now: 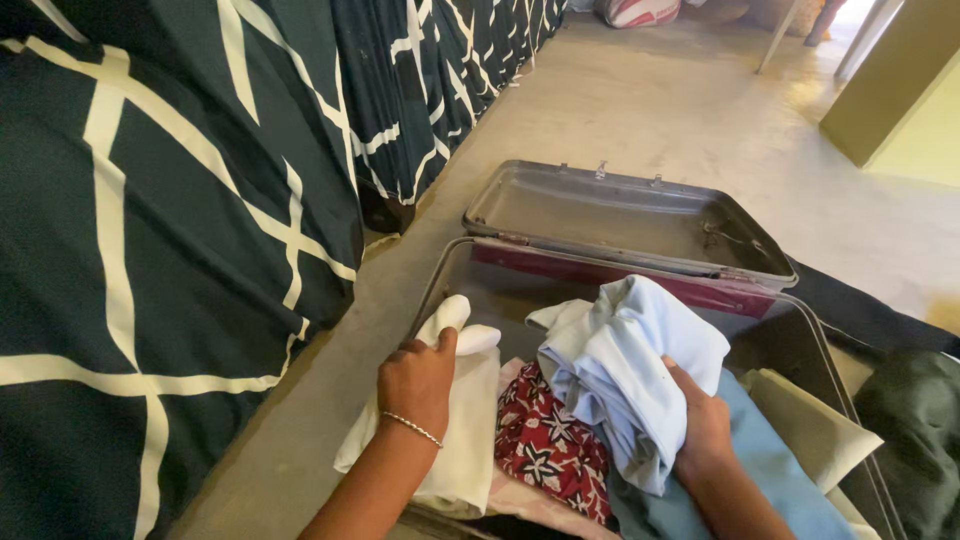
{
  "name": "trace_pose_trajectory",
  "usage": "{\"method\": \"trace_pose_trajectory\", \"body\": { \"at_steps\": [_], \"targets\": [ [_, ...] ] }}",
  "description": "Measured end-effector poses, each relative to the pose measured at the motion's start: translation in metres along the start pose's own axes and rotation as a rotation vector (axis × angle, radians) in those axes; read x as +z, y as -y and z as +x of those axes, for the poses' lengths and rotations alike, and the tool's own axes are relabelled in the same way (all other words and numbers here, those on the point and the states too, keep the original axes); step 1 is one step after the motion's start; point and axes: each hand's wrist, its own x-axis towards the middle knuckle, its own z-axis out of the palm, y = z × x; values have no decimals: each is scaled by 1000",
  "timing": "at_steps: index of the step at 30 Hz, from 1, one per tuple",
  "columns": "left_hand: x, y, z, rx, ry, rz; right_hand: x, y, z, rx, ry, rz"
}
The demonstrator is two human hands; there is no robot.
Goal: The person folds a light blue shirt on the floor and places it into an open suitcase. They then rearrange existing clothes inside the suitcase, including a red floral shirt and a yellow top, before folding a pair of green shorts and adding them to the suitcase.
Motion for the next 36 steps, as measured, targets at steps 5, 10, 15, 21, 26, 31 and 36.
{"method": "trace_pose_trajectory", "body": {
  "at_steps": [5, 10, 15, 21, 26, 31, 36],
  "targets": [
    [-32, 7, 3, -129, 38, -202, 1, -1, -1, -10, 16, 17],
    [-75, -7, -5, -54, 196, -414, 3, -2, 2, -11, 25, 3],
    [-95, -34, 31, 5, -29, -1143, 0, -2, 4, 10, 28, 20],
    [-57, -9, 106, -65, 11, -1482, -1, -3, 4, 20, 6, 25],
    [35, -13, 85, -93, 418, -560, 6, 0, 3, -1, 17, -16],
    [97, -31, 74, -111, 601, -437, 0, -1, 2, 10, 11, -45],
    [95, -29, 87, -239, 587, -514, 4, -1, 1, 4, 66, -7]
  ]
}}
